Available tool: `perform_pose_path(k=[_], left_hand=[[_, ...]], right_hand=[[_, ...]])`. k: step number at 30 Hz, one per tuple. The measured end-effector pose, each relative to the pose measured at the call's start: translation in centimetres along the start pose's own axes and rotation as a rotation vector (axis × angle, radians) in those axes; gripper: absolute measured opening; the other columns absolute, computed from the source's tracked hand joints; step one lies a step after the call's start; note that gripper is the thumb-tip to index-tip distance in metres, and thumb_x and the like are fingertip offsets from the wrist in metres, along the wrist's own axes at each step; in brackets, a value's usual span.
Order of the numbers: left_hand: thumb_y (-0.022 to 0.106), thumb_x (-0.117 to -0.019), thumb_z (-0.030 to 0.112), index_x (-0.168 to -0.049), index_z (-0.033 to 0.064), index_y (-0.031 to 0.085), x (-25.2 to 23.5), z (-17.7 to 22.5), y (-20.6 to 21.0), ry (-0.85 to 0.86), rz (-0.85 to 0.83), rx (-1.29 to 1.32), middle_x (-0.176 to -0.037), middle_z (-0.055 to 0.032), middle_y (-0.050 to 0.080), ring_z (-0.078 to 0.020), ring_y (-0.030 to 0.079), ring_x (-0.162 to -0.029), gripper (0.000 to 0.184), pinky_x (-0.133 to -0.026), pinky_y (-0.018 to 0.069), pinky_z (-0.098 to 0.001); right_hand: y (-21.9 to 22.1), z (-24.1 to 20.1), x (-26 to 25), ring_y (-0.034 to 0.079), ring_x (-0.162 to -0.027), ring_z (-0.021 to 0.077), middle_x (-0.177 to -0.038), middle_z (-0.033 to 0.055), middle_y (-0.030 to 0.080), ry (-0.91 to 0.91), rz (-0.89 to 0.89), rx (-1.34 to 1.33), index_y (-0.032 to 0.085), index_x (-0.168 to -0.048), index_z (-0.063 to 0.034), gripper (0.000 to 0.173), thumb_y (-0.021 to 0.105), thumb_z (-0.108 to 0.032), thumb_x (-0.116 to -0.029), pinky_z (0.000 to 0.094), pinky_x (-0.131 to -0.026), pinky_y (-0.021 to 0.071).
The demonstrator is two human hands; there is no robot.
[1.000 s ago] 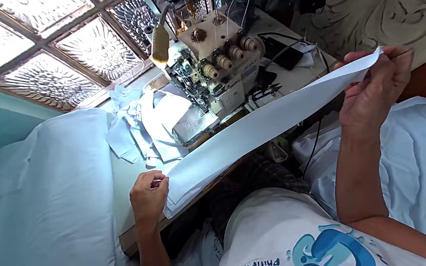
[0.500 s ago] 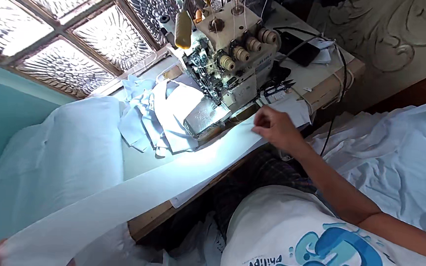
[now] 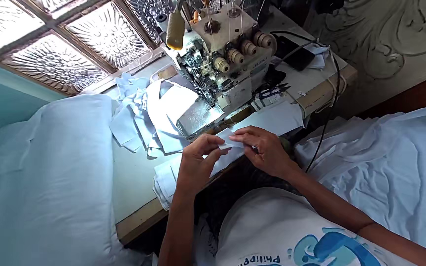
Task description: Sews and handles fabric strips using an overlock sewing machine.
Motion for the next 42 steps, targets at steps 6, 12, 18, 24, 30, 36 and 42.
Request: perform_pose_path(k=[6, 12, 18, 24, 30, 36, 42], left_hand=[[0.065, -0.0931, 0.001, -0.101, -0.0013, 0.073, -0.3, 0.3, -0.9, 0.075, 0.107, -0.161, -0.090, 0.0007, 0.068, 0.0022, 0.063, -0.078, 0.011, -0.073, 0.0533, -0.0130], [0.068, -0.0866, 0.006, -0.090, 0.0110, 0.068, -0.3, 0.3, -2.2, 0.127, 0.009, 0.036, -0.129, 0.0004, 0.065, -0.0094, 0.060, -0.123, 0.006, -0.102, 0.0516, -0.0282], [0.068, -0.0888, 0.004, -0.092, 0.0183, 0.074, -0.2, -0.6, -2.7, 0.042, 0.050, 0.326, -0.096, 0.0066, 0.073, -0.0049, 0.069, -0.091, 0.016, -0.081, 0.0581, -0.0220], [0.068, -0.0903, 0.005, -0.091, 0.0198, 0.074, 0.1, -0.9, -4.2, 0.053, 0.162, 0.383, -0.095, 0.0077, 0.074, -0.0035, 0.069, -0.091, 0.016, -0.083, 0.0577, -0.0214], [0.067, -0.0895, 0.003, -0.089, 0.0189, 0.073, 0.0, -1.3, -3.9, 0.058, 0.222, 0.441, -0.092, 0.0063, 0.073, -0.0048, 0.069, -0.089, 0.017, -0.082, 0.0576, -0.0222], [0.059, -0.0916, -0.004, -0.104, 0.0162, 0.061, -0.7, -0.7, -3.9, 0.060, 0.374, 0.233, -0.095, 0.0101, 0.067, -0.0012, 0.066, -0.084, 0.024, -0.076, 0.0580, -0.0202], [0.061, -0.0921, 0.005, -0.110, -0.0095, 0.063, -5.8, -0.2, -4.9, 0.149, 0.569, -0.494, -0.091, -0.0108, 0.066, -0.0028, 0.057, -0.074, 0.023, -0.069, 0.0464, -0.0167]], right_hand=[[1.0, -0.9, 0.4, 0.072, -0.093, 0.0169, -0.103, 0.0131, 0.074, -0.030, 0.119, -0.063, 0.079, -0.101, 0.0000, 0.024, 0.079, -0.018, -0.0850, 0.0268, -0.080, 0.0586], [1.3, -2.1, -0.4, 0.070, -0.085, 0.0127, -0.094, 0.0122, 0.073, -0.048, 0.151, -0.125, 0.077, -0.089, 0.0006, 0.009, 0.072, 0.000, -0.0816, 0.0209, -0.072, 0.0576], [2.0, -2.3, -1.0, 0.068, -0.087, 0.0136, -0.101, 0.0125, 0.070, -0.012, 0.053, -0.210, 0.074, -0.093, 0.0013, 0.014, 0.069, 0.006, -0.0816, 0.0230, -0.072, 0.0577], [1.1, -2.0, -1.0, 0.069, -0.091, 0.0108, -0.098, 0.0104, 0.072, 0.027, 0.087, -0.236, 0.075, -0.091, 0.0003, 0.008, 0.075, -0.001, -0.0827, 0.0201, -0.079, 0.0571], [1.0, -2.2, -1.1, 0.069, -0.087, 0.0106, -0.092, 0.0096, 0.072, 0.047, 0.106, -0.233, 0.073, -0.085, 0.0001, 0.004, 0.075, 0.000, -0.0817, 0.0194, -0.077, 0.0562], [1.5, -2.2, -2.4, 0.068, -0.075, 0.0136, -0.084, 0.0092, 0.069, 0.055, 0.108, -0.147, 0.069, -0.089, -0.0001, 0.004, 0.072, 0.000, -0.0865, 0.0258, -0.068, 0.0580], [2.4, -1.0, -6.1, 0.069, -0.067, 0.0242, -0.079, 0.0134, 0.069, 0.034, 0.182, 0.080, 0.069, -0.093, 0.0024, 0.010, 0.074, -0.004, -0.0871, 0.0383, -0.056, 0.0544]])
Point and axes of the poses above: each hand's wrist, its own x-axis away from the middle knuckle, its own y-axis out of the palm, z = x × y, the point moved 6 cm from there along -x, towards the middle knuckle
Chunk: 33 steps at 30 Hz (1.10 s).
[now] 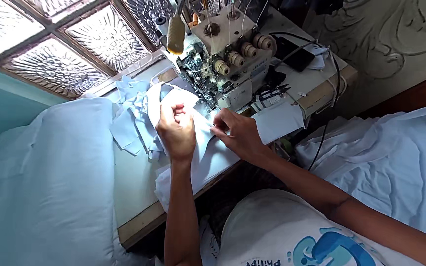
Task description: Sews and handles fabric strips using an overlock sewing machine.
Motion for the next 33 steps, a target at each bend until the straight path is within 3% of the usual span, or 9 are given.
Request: perform_pose_path(k=[4, 6, 7, 9, 12, 16, 21, 27, 33], left_hand=[[0.061, -0.0954, 0.005, -0.102, -0.0068, 0.069, -1.6, -0.1, 2.5, 0.080, -0.147, -0.255, -0.097, -0.0236, 0.071, -0.0363, 0.069, -0.090, 0.016, -0.082, 0.0518, -0.0524], [0.061, -0.0960, 0.007, -0.095, -0.0036, 0.071, -1.3, 0.4, 2.9, 0.129, -0.165, -0.345, -0.098, -0.0237, 0.071, -0.0423, 0.067, -0.099, 0.014, -0.089, 0.0483, -0.0568], [0.061, -0.0984, 0.012, -0.098, -0.0017, 0.072, -0.8, 0.5, 2.9, 0.143, -0.174, -0.396, -0.101, -0.0238, 0.070, -0.0441, 0.065, -0.105, 0.018, -0.093, 0.0463, -0.0584], [0.056, -0.1044, 0.021, -0.104, 0.0022, 0.071, 0.9, 1.0, 2.8, 0.185, -0.204, -0.484, -0.105, -0.0228, 0.065, -0.0448, 0.060, -0.107, 0.024, -0.090, 0.0473, -0.0593], [0.057, -0.1037, 0.018, -0.103, 0.0015, 0.073, 2.3, 2.0, 2.9, 0.170, -0.200, -0.439, -0.093, -0.0197, 0.066, -0.0382, 0.065, -0.087, 0.023, -0.076, 0.0506, -0.0539], [0.062, -0.1006, 0.018, -0.106, 0.0026, 0.076, 2.7, 1.8, 3.2, 0.102, -0.232, -0.259, -0.090, -0.0161, 0.066, -0.0312, 0.063, -0.084, 0.021, -0.075, 0.0487, -0.0470], [0.063, -0.1002, 0.022, -0.107, 0.0011, 0.070, 1.7, 1.4, 3.6, 0.055, -0.225, -0.277, -0.087, -0.0153, 0.067, -0.0302, 0.063, -0.076, 0.023, -0.070, 0.0492, -0.0495], [0.061, -0.1022, 0.022, -0.099, -0.0013, 0.069, 1.3, 1.7, 3.7, 0.130, -0.206, -0.352, -0.089, -0.0185, 0.066, -0.0346, 0.064, -0.079, 0.024, -0.072, 0.0497, -0.0519], [0.053, -0.1033, 0.012, -0.117, 0.0002, 0.072, -0.1, 0.6, 2.8, 0.164, -0.294, -0.474, -0.117, -0.0252, 0.066, -0.0453, 0.065, -0.109, 0.026, -0.090, 0.0511, -0.0607]], right_hand=[[1.1, 1.7, -1.4, 0.066, -0.063, 0.0261, -0.074, 0.0139, 0.066, 0.036, 0.004, 0.040, 0.068, -0.091, 0.0032, 0.008, 0.071, -0.002, -0.0867, 0.0400, -0.054, 0.0515], [0.8, 1.9, -1.2, 0.063, -0.060, 0.0239, -0.072, 0.0120, 0.063, 0.055, -0.006, 0.042, 0.066, -0.088, 0.0008, 0.007, 0.072, -0.003, -0.0867, 0.0378, -0.051, 0.0491], [0.6, 1.8, -0.8, 0.060, -0.059, 0.0219, -0.072, 0.0099, 0.061, 0.068, -0.022, 0.044, 0.065, -0.087, -0.0021, 0.009, 0.073, -0.004, -0.0875, 0.0358, -0.049, 0.0468], [0.0, 1.6, 0.0, 0.059, -0.059, 0.0192, -0.073, 0.0076, 0.060, 0.097, -0.062, 0.019, 0.064, -0.087, -0.0052, 0.011, 0.074, -0.005, -0.0876, 0.0338, -0.048, 0.0472], [-0.7, 1.6, 0.6, 0.064, -0.063, 0.0198, -0.076, 0.0087, 0.064, 0.152, -0.100, -0.028, 0.066, -0.088, -0.0032, 0.007, 0.073, -0.003, -0.0859, 0.0351, -0.053, 0.0513], [-1.4, 2.0, 1.9, 0.064, -0.066, 0.0181, -0.078, 0.0089, 0.065, 0.193, -0.117, -0.058, 0.068, -0.090, -0.0017, 0.005, 0.072, -0.004, -0.0876, 0.0323, -0.057, 0.0526], [-1.3, 1.9, 1.5, 0.065, -0.066, 0.0210, -0.080, 0.0105, 0.064, 0.160, -0.068, 0.007, 0.070, -0.093, -0.0004, 0.005, 0.070, -0.002, -0.0883, 0.0347, -0.055, 0.0524], [-0.1, 1.9, 1.1, 0.062, -0.066, 0.0268, -0.079, 0.0134, 0.061, 0.101, -0.058, 0.153, 0.079, -0.109, -0.0047, 0.022, 0.068, 0.000, -0.0901, 0.0380, -0.056, 0.0518], [0.9, 1.5, -0.2, 0.066, -0.070, 0.0292, -0.085, 0.0147, 0.064, 0.068, -0.130, 0.277, 0.077, -0.112, -0.0048, 0.025, 0.067, 0.000, -0.0897, 0.0401, -0.060, 0.0537]])
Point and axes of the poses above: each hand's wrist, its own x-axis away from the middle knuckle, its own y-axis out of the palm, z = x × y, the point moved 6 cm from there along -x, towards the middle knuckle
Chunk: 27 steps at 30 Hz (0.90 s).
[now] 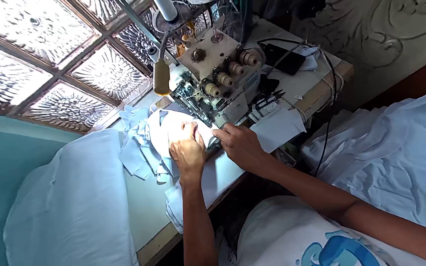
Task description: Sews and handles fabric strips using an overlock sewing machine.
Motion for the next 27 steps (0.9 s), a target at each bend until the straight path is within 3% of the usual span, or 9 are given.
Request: perform_pose_path(k=[6, 9, 11, 14, 18, 21, 24, 25, 27], left_hand=[[0.053, -0.1014, 0.012, -0.117, -0.0004, 0.073, -3.5, -4.1, 0.8, -0.133, 0.014, -0.009, -0.122, -0.0272, 0.066, -0.0485, 0.058, -0.117, 0.028, -0.100, 0.0425, -0.0600], [0.051, -0.1018, 0.011, -0.118, -0.0030, 0.071, -4.1, -5.7, 0.7, -0.148, 0.035, -0.020, -0.128, -0.0273, 0.064, -0.0483, 0.056, -0.122, 0.030, -0.106, 0.0386, -0.0601], [0.047, -0.1017, 0.009, -0.131, -0.0070, 0.062, -3.7, -6.3, 0.2, -0.186, 0.048, -0.030, -0.141, -0.0296, 0.056, -0.0486, 0.050, -0.134, 0.037, -0.111, 0.0356, -0.0618], [0.046, -0.1027, 0.013, -0.156, -0.0036, 0.032, -1.2, -6.7, -0.4, -0.228, 0.138, 0.008, -0.162, -0.0267, 0.030, -0.0452, 0.030, -0.149, 0.058, -0.119, 0.0268, -0.0593], [0.052, -0.1004, 0.019, -0.161, -0.0006, 0.021, 1.8, -7.1, -0.1, -0.243, 0.320, 0.015, -0.166, -0.0235, 0.025, -0.0393, 0.027, -0.152, 0.071, -0.122, 0.0261, -0.0511], [0.052, -0.0996, 0.013, -0.160, -0.0011, 0.022, 2.3, -6.8, -0.3, -0.278, 0.345, 0.030, -0.160, -0.0245, 0.036, -0.0389, 0.040, -0.146, 0.069, -0.118, 0.0347, -0.0504], [0.056, -0.0962, 0.008, -0.159, 0.0019, 0.027, 2.8, -6.7, -0.5, -0.331, 0.351, 0.132, -0.137, -0.0232, 0.060, -0.0392, 0.061, -0.121, 0.069, -0.100, 0.0495, -0.0531], [0.058, -0.0949, 0.007, -0.158, 0.0016, 0.029, 2.9, -6.6, -0.7, -0.347, 0.347, 0.186, -0.133, -0.0238, 0.061, -0.0378, 0.064, -0.116, 0.069, -0.096, 0.0520, -0.0517], [0.063, -0.0920, 0.004, -0.150, -0.0019, 0.037, 2.9, -6.4, -1.2, -0.380, 0.347, 0.346, -0.138, -0.0235, 0.056, -0.0316, 0.061, -0.120, 0.064, -0.099, 0.0506, -0.0459]], right_hand=[[-0.2, -0.1, 0.4, 0.064, -0.067, 0.0277, -0.085, 0.0127, 0.065, -0.008, -0.043, 0.027, 0.077, -0.117, -0.0094, 0.028, 0.067, -0.004, -0.0910, 0.0413, -0.060, 0.0518], [-1.0, 0.1, 1.7, 0.064, -0.067, 0.0262, -0.080, 0.0111, 0.064, -0.041, -0.044, -0.027, 0.078, -0.106, -0.0088, 0.020, 0.068, -0.005, -0.0896, 0.0411, -0.062, 0.0523], [-1.8, 0.8, 2.8, 0.066, -0.071, 0.0281, -0.082, 0.0127, 0.066, -0.016, -0.075, -0.057, 0.078, -0.103, -0.0062, 0.016, 0.068, -0.005, -0.0910, 0.0440, -0.066, 0.0543], [-3.0, 3.3, 4.6, 0.069, -0.075, 0.0320, -0.088, 0.0157, 0.068, 0.061, -0.078, -0.033, 0.077, -0.106, -0.0039, 0.017, 0.065, -0.007, -0.0940, 0.0486, -0.068, 0.0564], [-5.0, 7.3, 6.5, 0.070, -0.077, 0.0357, -0.095, 0.0194, 0.069, 0.226, -0.042, 0.019, 0.076, -0.112, -0.0022, 0.019, 0.065, -0.006, -0.0968, 0.0537, -0.067, 0.0562], [-6.2, 9.2, 7.1, 0.069, -0.077, 0.0363, -0.097, 0.0199, 0.069, 0.293, -0.011, 0.041, 0.075, -0.114, -0.0017, 0.020, 0.064, -0.006, -0.0983, 0.0540, -0.065, 0.0557], [-7.0, 10.4, 7.3, 0.068, -0.080, 0.0376, -0.100, 0.0213, 0.067, 0.344, -0.017, 0.058, 0.073, -0.117, -0.0009, 0.021, 0.062, -0.007, -0.1001, 0.0553, -0.066, 0.0549], [-7.2, 10.8, 7.4, 0.068, -0.080, 0.0382, -0.100, 0.0221, 0.067, 0.352, -0.012, 0.066, 0.073, -0.116, -0.0007, 0.021, 0.062, -0.007, -0.1002, 0.0558, -0.066, 0.0547], [-7.4, 11.4, 7.4, 0.068, -0.081, 0.0391, -0.101, 0.0232, 0.067, 0.367, -0.011, 0.066, 0.073, -0.116, 0.0001, 0.021, 0.062, -0.007, -0.1003, 0.0570, -0.068, 0.0547]])
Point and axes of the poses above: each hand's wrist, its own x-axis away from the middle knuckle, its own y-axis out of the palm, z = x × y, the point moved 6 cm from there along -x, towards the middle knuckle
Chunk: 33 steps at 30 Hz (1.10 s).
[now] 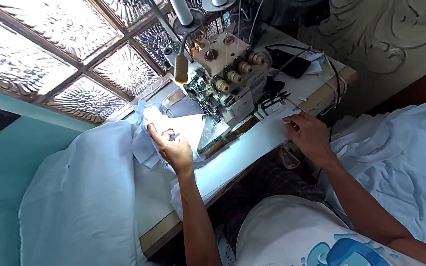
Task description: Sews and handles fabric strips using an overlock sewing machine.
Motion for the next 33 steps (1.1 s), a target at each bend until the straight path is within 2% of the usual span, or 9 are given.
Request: perform_pose_path(k=[3, 6, 10, 12, 16, 19, 21, 26, 33], left_hand=[[0.061, -0.0884, 0.000, -0.153, -0.0056, 0.028, -0.3, 0.3, -0.4, -0.053, 0.005, 0.204, -0.135, -0.0211, 0.058, -0.0172, 0.060, -0.118, 0.073, -0.101, 0.0484, -0.0321], [0.062, -0.0895, 0.000, -0.157, -0.0029, 0.019, -0.3, 0.5, -0.5, -0.084, -0.028, 0.281, -0.135, -0.0210, 0.058, -0.0156, 0.060, -0.119, 0.080, -0.101, 0.0487, -0.0302], [0.064, -0.0904, 0.001, -0.154, -0.0013, 0.030, -0.4, 0.2, -0.5, -0.095, -0.025, 0.325, -0.144, -0.0193, 0.051, -0.0159, 0.057, -0.124, 0.072, -0.101, 0.0496, -0.0304], [0.065, -0.0905, 0.001, -0.149, -0.0023, 0.036, -0.5, 0.1, -0.5, -0.081, -0.010, 0.343, -0.141, -0.0173, 0.052, -0.0132, 0.058, -0.120, 0.065, -0.099, 0.0502, -0.0284], [0.068, -0.0907, 0.002, -0.150, -0.0021, 0.033, -0.6, 0.2, -0.3, -0.099, 0.014, 0.413, -0.132, -0.0136, 0.055, -0.0095, 0.060, -0.113, 0.069, -0.095, 0.0512, -0.0245], [0.071, -0.0900, 0.004, -0.138, -0.0024, 0.047, -0.7, 0.0, -0.3, -0.082, 0.027, 0.414, -0.140, -0.0122, 0.049, -0.0094, 0.057, -0.119, 0.054, -0.096, 0.0513, -0.0240], [0.070, -0.0884, 0.004, -0.120, -0.0019, 0.056, -0.8, -0.1, -0.3, -0.061, 0.025, 0.365, -0.145, -0.0129, 0.046, -0.0103, 0.055, -0.122, 0.035, -0.096, 0.0514, -0.0255], [0.064, -0.0838, -0.004, -0.147, -0.0044, 0.035, -1.0, -0.2, -0.2, -0.060, 0.016, 0.352, -0.114, -0.0085, 0.058, -0.0050, 0.059, -0.094, 0.069, -0.081, 0.0511, -0.0215], [0.061, -0.0826, -0.006, -0.129, -0.0112, 0.046, -0.9, -0.4, -0.2, -0.034, 0.021, 0.300, -0.122, -0.0152, 0.052, -0.0045, 0.056, -0.097, 0.049, -0.080, 0.0478, -0.0169]], right_hand=[[0.1, 0.6, 0.0, 0.067, -0.080, 0.0386, -0.099, 0.0222, 0.067, 0.015, -0.011, 0.004, 0.073, -0.116, -0.0003, 0.020, 0.062, -0.008, -0.1004, 0.0573, -0.067, 0.0534], [0.5, 0.7, -0.1, 0.067, -0.080, 0.0379, -0.097, 0.0217, 0.067, 0.020, -0.011, 0.010, 0.074, -0.114, -0.0004, 0.019, 0.063, -0.008, -0.1001, 0.0566, -0.068, 0.0534], [0.8, 0.6, -0.2, 0.067, -0.080, 0.0379, -0.098, 0.0220, 0.067, 0.023, -0.009, -0.003, 0.074, -0.114, -0.0003, 0.019, 0.062, -0.007, -0.0998, 0.0560, -0.068, 0.0534], [0.8, 0.8, -0.3, 0.068, -0.080, 0.0378, -0.098, 0.0219, 0.067, 0.024, -0.008, -0.004, 0.074, -0.114, -0.0004, 0.020, 0.062, -0.008, -0.1003, 0.0558, -0.068, 0.0538], [0.5, 0.9, -0.4, 0.068, -0.081, 0.0374, -0.100, 0.0219, 0.067, 0.017, 0.003, -0.006, 0.073, -0.114, -0.0005, 0.020, 0.061, -0.008, -0.1011, 0.0554, -0.069, 0.0544], [0.2, 0.7, -0.5, 0.068, -0.083, 0.0377, -0.101, 0.0215, 0.066, 0.017, 0.019, -0.004, 0.073, -0.115, -0.0012, 0.020, 0.061, -0.008, -0.1010, 0.0561, -0.069, 0.0545], [0.0, 0.5, -0.9, 0.068, -0.086, 0.0389, -0.105, 0.0221, 0.065, 0.017, 0.027, 0.006, 0.072, -0.116, -0.0010, 0.020, 0.061, -0.008, -0.1009, 0.0577, -0.072, 0.0548], [0.5, 2.1, -5.3, 0.068, -0.098, 0.0473, -0.112, 0.0281, 0.068, 0.027, 0.093, 0.102, 0.073, -0.111, 0.0041, 0.020, 0.061, -0.002, -0.0961, 0.0621, -0.083, 0.0529], [2.9, 3.4, -9.4, 0.062, -0.117, 0.0485, -0.124, 0.0255, 0.068, -0.066, -0.130, 0.204, 0.071, -0.120, 0.0026, 0.027, 0.057, 0.004, -0.0969, 0.0632, -0.096, 0.0470]])
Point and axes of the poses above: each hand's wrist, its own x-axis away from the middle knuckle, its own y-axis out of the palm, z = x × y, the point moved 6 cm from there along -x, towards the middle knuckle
